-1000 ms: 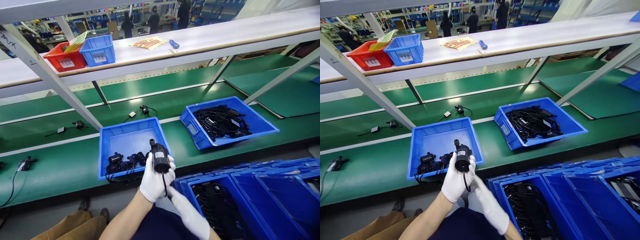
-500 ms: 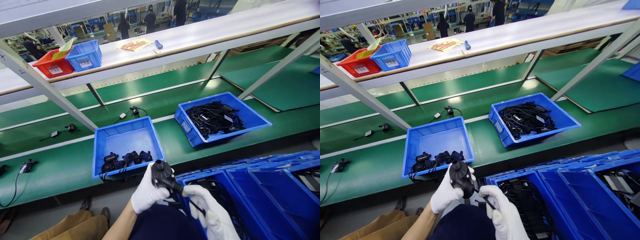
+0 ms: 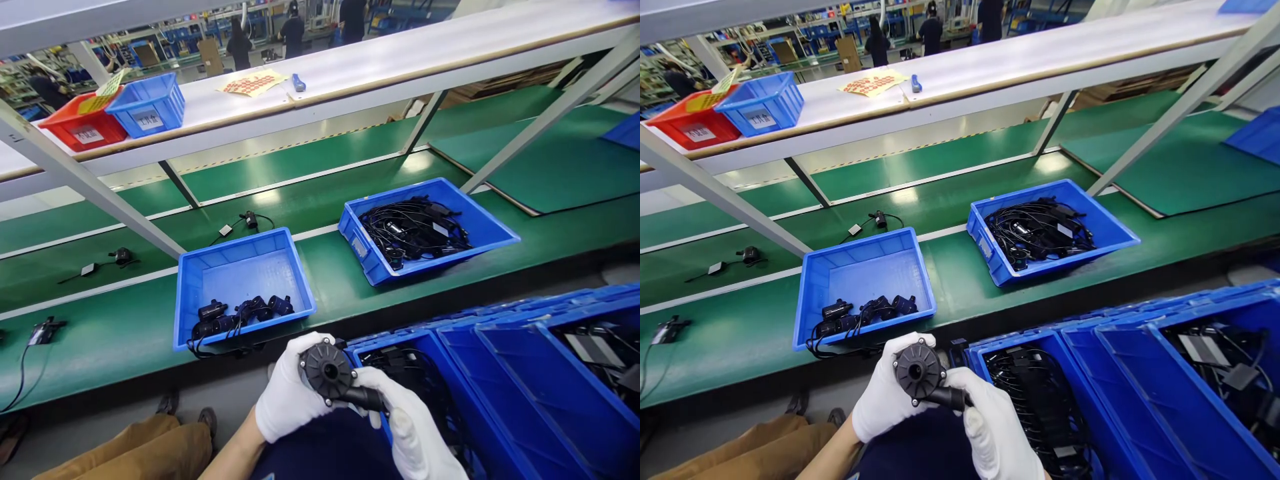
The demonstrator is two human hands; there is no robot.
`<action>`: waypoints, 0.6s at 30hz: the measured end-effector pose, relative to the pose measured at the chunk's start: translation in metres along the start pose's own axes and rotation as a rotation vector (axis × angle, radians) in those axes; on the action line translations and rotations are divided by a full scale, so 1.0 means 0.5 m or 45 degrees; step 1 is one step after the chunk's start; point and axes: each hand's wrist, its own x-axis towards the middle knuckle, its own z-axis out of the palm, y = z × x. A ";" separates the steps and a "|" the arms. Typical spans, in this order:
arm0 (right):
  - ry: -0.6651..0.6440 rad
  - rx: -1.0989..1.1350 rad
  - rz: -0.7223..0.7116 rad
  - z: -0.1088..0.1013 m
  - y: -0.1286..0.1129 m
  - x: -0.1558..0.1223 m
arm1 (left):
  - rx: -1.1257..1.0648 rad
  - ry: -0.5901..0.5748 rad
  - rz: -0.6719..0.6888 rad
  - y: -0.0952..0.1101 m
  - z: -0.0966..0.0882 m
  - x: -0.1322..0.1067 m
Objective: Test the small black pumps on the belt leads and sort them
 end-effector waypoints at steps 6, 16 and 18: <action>-0.008 0.030 0.048 -0.007 0.013 0.006 | -0.028 -0.004 -0.004 0.012 0.012 0.010; -0.039 0.084 0.095 0.003 0.032 0.001 | -0.016 -0.026 -0.038 0.017 0.000 0.012; -0.081 0.091 0.096 0.005 0.028 0.003 | -0.011 -0.029 -0.037 0.011 -0.006 0.010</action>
